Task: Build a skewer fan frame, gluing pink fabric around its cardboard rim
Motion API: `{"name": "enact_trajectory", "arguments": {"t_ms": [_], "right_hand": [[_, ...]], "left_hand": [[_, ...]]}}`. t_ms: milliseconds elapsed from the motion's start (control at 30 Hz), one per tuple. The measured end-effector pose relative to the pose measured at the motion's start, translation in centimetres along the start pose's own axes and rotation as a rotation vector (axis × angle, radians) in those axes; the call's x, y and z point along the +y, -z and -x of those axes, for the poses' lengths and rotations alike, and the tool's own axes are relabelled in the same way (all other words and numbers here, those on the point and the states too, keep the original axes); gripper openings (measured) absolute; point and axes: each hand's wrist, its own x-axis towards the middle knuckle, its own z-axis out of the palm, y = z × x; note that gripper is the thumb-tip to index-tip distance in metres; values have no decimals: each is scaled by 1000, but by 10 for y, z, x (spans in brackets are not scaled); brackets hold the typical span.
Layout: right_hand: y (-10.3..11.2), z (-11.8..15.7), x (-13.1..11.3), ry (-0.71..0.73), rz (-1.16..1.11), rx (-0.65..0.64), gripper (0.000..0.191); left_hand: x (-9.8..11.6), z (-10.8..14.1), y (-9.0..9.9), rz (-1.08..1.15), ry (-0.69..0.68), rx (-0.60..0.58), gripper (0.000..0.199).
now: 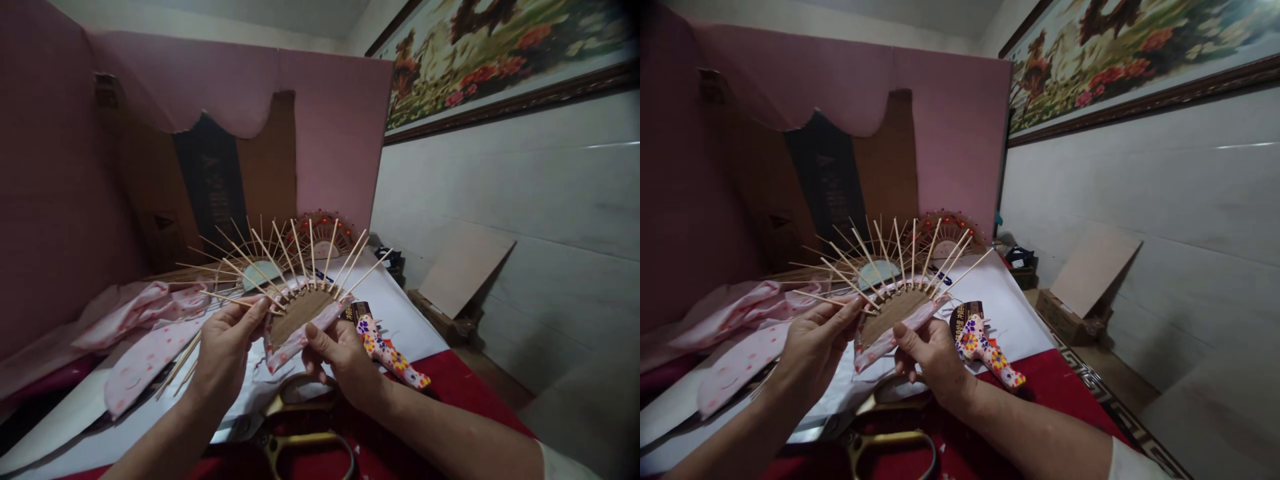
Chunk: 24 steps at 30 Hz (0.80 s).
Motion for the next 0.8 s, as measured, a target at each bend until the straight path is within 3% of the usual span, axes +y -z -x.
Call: {"name": "enact_trajectory", "arguments": {"t_ms": [800], "right_hand": [[1,-1,1,-19,-29,-18,39]], "left_hand": [[-1,0,0,-14,-8,-4,9]]}}
